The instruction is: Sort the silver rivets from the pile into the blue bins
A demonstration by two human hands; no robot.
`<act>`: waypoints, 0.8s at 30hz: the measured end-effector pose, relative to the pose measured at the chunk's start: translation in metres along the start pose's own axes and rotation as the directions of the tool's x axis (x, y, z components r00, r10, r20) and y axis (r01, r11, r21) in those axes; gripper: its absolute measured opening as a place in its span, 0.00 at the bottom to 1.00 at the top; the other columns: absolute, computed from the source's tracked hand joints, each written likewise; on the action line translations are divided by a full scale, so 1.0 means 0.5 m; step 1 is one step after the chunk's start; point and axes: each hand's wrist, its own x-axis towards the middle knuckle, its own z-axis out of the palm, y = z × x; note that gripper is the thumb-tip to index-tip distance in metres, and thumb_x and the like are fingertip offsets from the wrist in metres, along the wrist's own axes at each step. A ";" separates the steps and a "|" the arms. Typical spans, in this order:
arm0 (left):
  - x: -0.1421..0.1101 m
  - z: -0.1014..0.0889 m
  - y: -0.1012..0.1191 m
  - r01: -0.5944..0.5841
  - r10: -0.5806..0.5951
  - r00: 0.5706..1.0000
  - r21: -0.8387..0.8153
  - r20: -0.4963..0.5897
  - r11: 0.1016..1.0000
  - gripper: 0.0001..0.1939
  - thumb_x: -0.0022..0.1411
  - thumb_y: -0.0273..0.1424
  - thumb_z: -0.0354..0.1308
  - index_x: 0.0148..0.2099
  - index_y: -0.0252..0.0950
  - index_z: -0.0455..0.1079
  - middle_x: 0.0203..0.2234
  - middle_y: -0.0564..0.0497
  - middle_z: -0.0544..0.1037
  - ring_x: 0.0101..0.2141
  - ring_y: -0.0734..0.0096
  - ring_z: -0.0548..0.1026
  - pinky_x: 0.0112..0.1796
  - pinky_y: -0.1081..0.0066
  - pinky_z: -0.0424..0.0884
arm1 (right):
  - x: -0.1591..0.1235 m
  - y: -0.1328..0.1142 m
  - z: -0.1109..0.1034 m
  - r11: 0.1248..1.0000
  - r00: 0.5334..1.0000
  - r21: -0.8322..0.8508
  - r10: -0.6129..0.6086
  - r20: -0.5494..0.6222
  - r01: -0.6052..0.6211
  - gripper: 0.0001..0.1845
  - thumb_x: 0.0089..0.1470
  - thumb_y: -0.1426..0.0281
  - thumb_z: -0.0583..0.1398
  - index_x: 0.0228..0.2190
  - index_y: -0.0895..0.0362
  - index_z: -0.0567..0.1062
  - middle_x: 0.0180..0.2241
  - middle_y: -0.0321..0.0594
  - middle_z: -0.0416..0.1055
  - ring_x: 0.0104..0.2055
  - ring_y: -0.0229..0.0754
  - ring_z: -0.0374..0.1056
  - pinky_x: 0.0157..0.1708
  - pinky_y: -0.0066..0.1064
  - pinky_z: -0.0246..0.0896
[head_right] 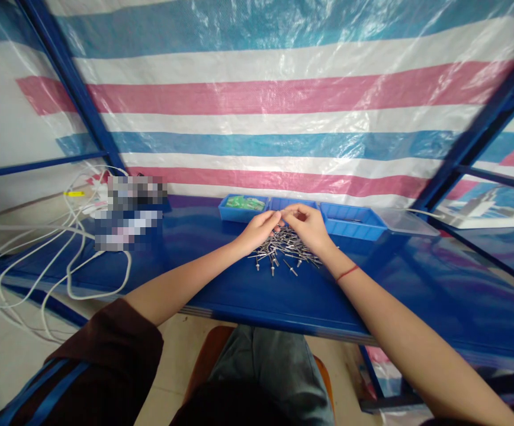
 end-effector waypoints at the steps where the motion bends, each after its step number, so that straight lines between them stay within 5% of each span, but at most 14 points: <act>1: -0.001 0.002 0.000 -0.006 0.006 1.000 0.008 0.019 1.000 0.16 0.67 0.38 0.47 0.45 0.32 0.69 0.35 0.46 0.77 0.33 0.74 0.73 0.36 0.72 0.69 | -0.003 -0.002 -0.002 1.000 1.000 -0.016 -0.022 -0.006 0.022 0.13 0.43 0.60 0.66 0.26 0.57 0.75 0.22 0.34 0.70 0.24 0.34 0.63 0.26 0.29 0.59; 5: 0.000 0.003 -0.004 -0.095 0.092 0.994 0.057 0.056 0.994 0.12 0.66 0.33 0.49 0.45 0.32 0.69 0.38 0.46 0.77 0.36 0.71 0.74 0.40 0.69 0.69 | -0.011 -0.014 -0.010 0.988 0.991 -0.088 -0.133 -0.024 0.131 0.12 0.45 0.60 0.66 0.27 0.56 0.74 0.22 0.35 0.70 0.25 0.36 0.64 0.27 0.31 0.62; 11: 0.000 -0.003 -0.001 -0.228 0.243 0.967 0.174 -0.074 0.958 0.06 0.61 0.30 0.57 0.39 0.34 0.69 0.36 0.49 0.76 0.37 0.71 0.74 0.41 0.69 0.69 | -0.020 -0.033 -0.023 0.870 0.943 -0.370 -0.327 0.058 0.324 0.10 0.52 0.62 0.60 0.30 0.57 0.75 0.27 0.38 0.71 0.26 0.37 0.64 0.27 0.31 0.60; 17: -0.001 -0.028 -0.005 -0.275 0.334 0.940 0.414 -0.075 0.868 0.08 0.61 0.33 0.57 0.42 0.35 0.68 0.33 0.51 0.75 0.33 0.73 0.72 0.40 0.69 0.69 | -0.019 -0.037 -0.029 0.769 0.923 -0.511 -0.321 0.213 0.385 0.14 0.57 0.60 0.55 0.30 0.56 0.76 0.27 0.40 0.72 0.27 0.40 0.64 0.30 0.33 0.59; 19: 0.000 -0.037 -0.008 -0.308 0.360 0.933 0.511 -0.004 0.803 0.17 0.61 0.35 0.58 0.50 0.34 0.65 0.36 0.49 0.74 0.35 0.71 0.72 0.42 0.67 0.68 | -0.013 -0.027 -0.041 0.783 0.953 -0.545 -0.273 0.133 0.301 0.17 0.57 0.58 0.55 0.28 0.55 0.76 0.27 0.41 0.72 0.28 0.41 0.65 0.31 0.33 0.59; 21: 0.000 -0.044 -0.009 -0.352 0.382 0.921 0.594 0.081 0.723 0.23 0.61 0.38 0.58 0.56 0.34 0.61 0.39 0.47 0.74 0.38 0.68 0.72 0.44 0.65 0.68 | -0.003 -0.006 -0.068 0.820 0.972 -0.558 -0.215 -0.099 0.125 0.20 0.56 0.54 0.54 0.26 0.56 0.75 0.26 0.42 0.72 0.27 0.42 0.65 0.31 0.34 0.59; 23: 0.000 -0.050 -0.008 -0.388 0.385 0.910 0.651 0.156 0.653 0.20 0.63 0.39 0.55 0.54 0.36 0.64 0.41 0.46 0.74 0.42 0.65 0.72 0.47 0.63 0.66 | 0.010 0.024 -0.107 0.867 0.924 -0.496 -0.147 -0.353 -0.052 0.23 0.54 0.51 0.53 0.24 0.56 0.73 0.22 0.42 0.70 0.24 0.43 0.64 0.27 0.34 0.58; 24: -0.001 -0.052 -0.007 -0.398 0.377 0.907 0.670 0.186 0.627 0.16 0.64 0.39 0.54 0.51 0.37 0.67 0.40 0.46 0.74 0.43 0.64 0.71 0.48 0.62 0.66 | 0.017 0.040 -0.129 0.888 0.920 -0.453 -0.112 -0.375 -0.077 0.25 0.55 0.49 0.51 0.24 0.56 0.73 0.19 0.41 0.67 0.22 0.42 0.62 0.23 0.34 0.57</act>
